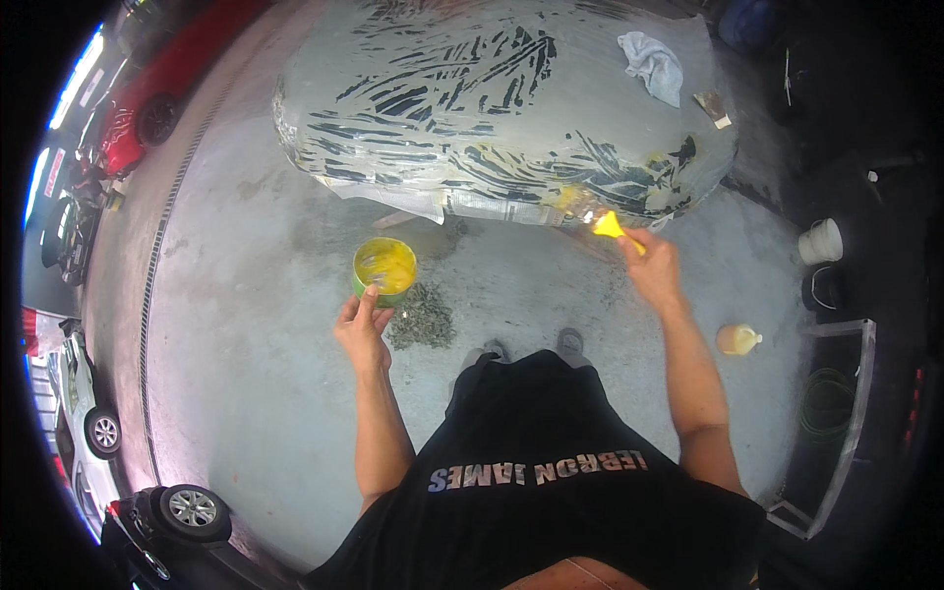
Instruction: The person applies yellow paint to a car hood using a yellow-handled brush and a small yellow container. The person repeatedly dips the brush into the container and spreads the paint across the hood surface.
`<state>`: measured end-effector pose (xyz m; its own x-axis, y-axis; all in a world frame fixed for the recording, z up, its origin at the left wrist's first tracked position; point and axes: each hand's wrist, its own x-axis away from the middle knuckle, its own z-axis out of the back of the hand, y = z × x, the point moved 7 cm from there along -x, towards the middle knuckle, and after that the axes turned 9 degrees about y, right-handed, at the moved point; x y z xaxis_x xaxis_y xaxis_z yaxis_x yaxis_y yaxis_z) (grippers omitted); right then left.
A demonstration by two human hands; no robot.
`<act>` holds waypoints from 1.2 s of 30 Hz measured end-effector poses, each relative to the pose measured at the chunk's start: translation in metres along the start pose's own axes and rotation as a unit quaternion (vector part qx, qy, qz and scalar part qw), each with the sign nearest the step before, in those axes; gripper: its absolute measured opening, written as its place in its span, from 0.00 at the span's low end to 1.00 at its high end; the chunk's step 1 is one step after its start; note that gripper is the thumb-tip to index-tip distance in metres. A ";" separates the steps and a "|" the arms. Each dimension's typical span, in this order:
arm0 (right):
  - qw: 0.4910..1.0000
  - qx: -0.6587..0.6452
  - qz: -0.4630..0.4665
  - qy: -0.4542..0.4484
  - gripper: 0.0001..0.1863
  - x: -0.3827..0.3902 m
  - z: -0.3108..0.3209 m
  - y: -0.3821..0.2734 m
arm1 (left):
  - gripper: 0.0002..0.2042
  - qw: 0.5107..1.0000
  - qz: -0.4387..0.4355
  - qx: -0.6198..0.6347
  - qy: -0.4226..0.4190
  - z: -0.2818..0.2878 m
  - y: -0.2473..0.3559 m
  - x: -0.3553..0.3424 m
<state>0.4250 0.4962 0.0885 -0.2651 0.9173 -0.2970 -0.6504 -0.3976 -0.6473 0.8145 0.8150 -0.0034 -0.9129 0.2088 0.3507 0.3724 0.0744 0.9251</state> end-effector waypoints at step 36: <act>0.933 0.104 0.337 -0.079 0.17 -0.034 0.040 0.018 | 0.28 0.997 0.004 0.069 0.040 -0.069 -0.041 0.083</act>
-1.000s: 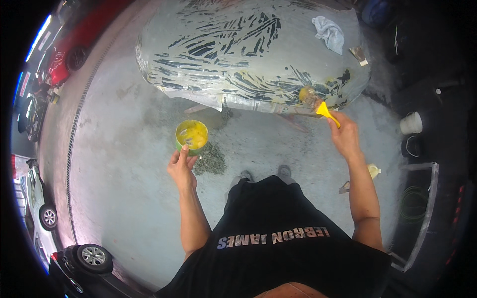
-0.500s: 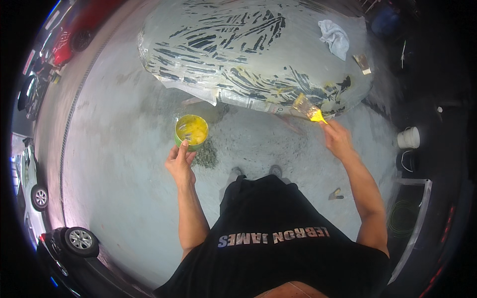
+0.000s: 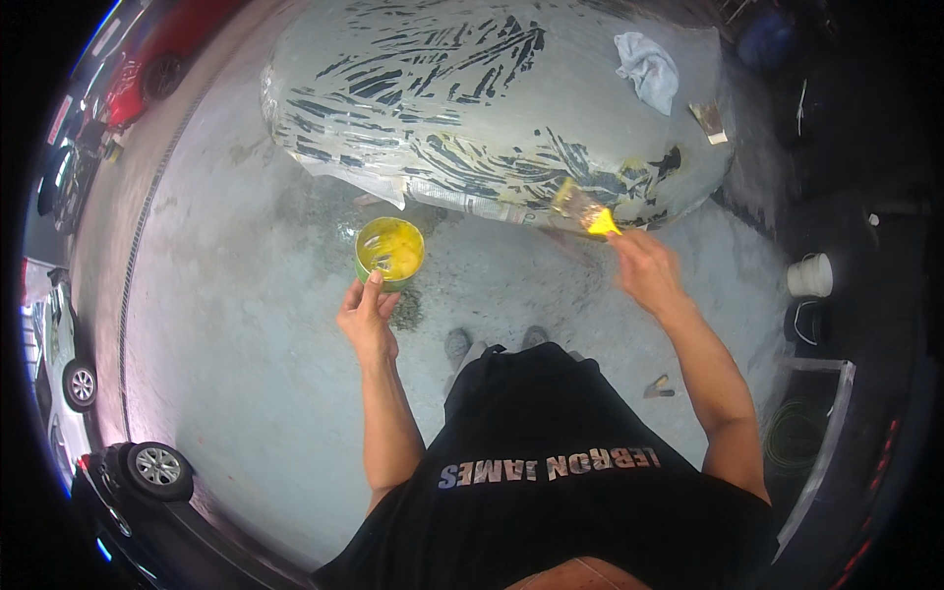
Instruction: The person applies yellow paint to a car hood using a yellow-handled brush and a small yellow container. The person repeatedly dips the brush into the container and spreads the paint across the hood surface.
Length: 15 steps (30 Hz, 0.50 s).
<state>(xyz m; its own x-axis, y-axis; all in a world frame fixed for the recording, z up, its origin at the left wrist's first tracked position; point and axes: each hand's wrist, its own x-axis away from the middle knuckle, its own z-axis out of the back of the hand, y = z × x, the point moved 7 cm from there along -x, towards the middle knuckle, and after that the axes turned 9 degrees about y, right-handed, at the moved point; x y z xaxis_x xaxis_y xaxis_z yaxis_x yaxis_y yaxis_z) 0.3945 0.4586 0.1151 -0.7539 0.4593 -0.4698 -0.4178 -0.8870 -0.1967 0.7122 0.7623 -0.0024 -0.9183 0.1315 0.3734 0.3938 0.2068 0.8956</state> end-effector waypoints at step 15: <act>0.991 -0.076 -0.112 0.023 0.17 -0.020 0.034 0.038 | 0.27 1.000 -0.010 0.018 -0.005 -0.025 0.002 0.020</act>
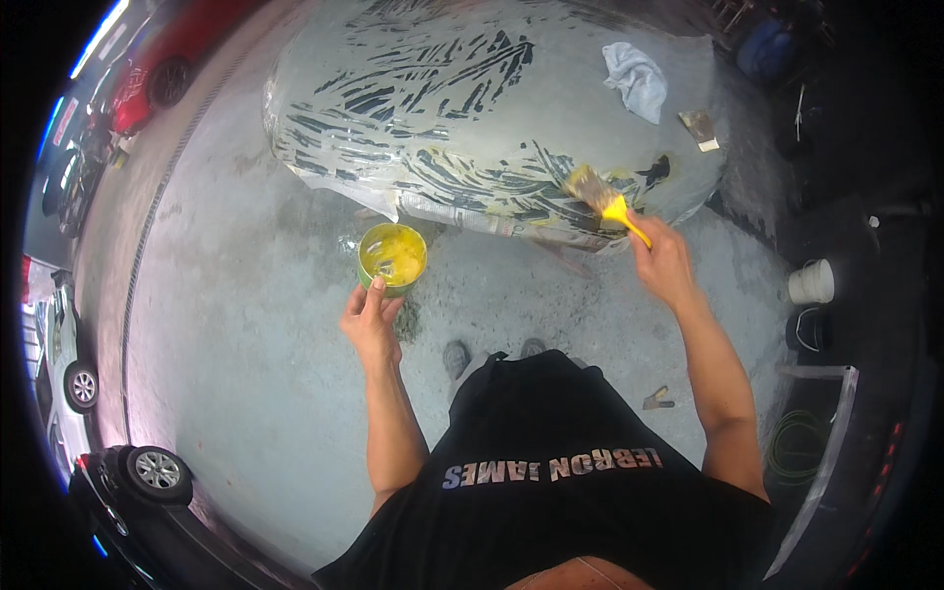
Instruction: The person applies yellow paint to a car hood using a yellow-handled brush and a small yellow container. The person repeatedly dips the brush into the container and spreads the paint across the hood surface.
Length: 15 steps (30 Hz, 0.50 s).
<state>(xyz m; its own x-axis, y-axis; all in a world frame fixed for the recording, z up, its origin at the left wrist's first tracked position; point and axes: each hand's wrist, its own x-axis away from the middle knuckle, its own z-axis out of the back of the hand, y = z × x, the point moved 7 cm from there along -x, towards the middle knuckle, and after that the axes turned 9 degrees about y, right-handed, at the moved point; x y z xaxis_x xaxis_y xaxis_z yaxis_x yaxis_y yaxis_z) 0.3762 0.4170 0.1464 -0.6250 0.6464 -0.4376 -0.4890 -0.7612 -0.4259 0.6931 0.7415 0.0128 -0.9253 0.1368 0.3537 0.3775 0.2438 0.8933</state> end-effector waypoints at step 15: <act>0.998 0.051 -0.026 -0.036 0.16 -0.028 -0.014 -0.034 | 0.25 0.999 0.001 -0.008 -0.043 -0.013 0.013 -0.006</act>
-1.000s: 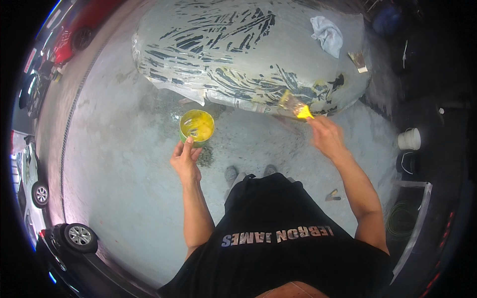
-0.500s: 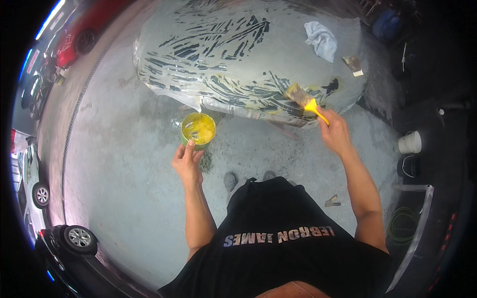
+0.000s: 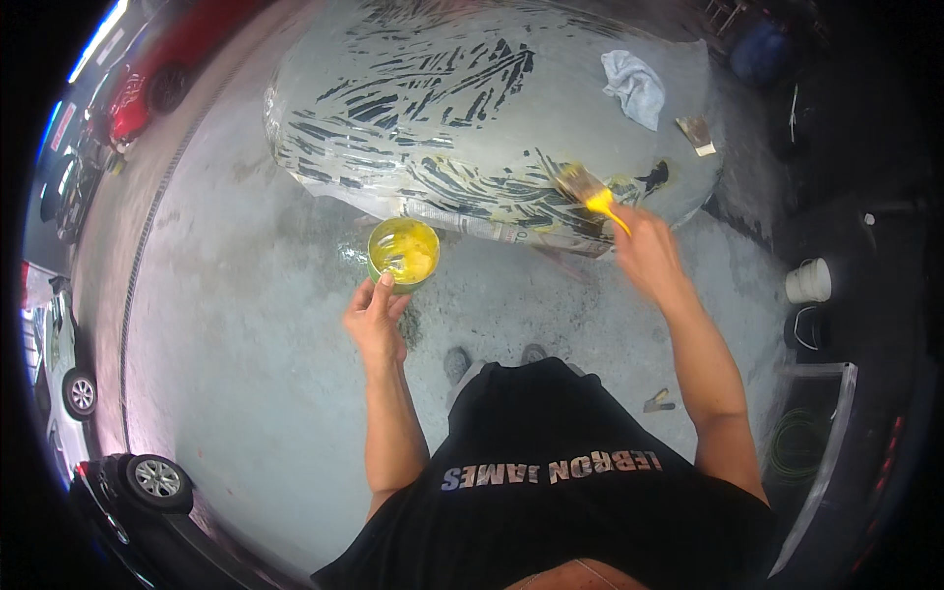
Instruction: The person applies yellow paint to a car hood using a yellow-handled brush and a small yellow container. The person repeatedly dips the brush into the container and spreads the paint across the hood surface.
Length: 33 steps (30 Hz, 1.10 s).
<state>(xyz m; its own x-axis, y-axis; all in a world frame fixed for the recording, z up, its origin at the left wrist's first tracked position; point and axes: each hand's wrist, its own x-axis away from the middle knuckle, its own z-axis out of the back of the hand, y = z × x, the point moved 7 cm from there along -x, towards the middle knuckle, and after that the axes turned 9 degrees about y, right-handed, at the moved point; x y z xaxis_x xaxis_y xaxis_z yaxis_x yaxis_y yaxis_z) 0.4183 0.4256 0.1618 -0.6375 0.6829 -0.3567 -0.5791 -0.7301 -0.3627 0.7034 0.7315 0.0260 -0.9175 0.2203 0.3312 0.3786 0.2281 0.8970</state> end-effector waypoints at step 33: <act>0.953 -0.029 -0.248 0.169 0.19 0.052 -0.021 0.034 | 0.25 0.998 -0.005 -0.038 -0.046 -0.025 0.023 -0.009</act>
<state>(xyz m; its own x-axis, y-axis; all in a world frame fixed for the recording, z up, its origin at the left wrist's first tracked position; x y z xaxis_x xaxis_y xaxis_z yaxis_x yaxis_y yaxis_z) 0.3763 0.4370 0.1129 -0.0860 0.9200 -0.3825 -0.7314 -0.3190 -0.6028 0.7177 0.7106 0.0512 -0.9049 0.3046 0.2972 0.3561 0.1595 0.9207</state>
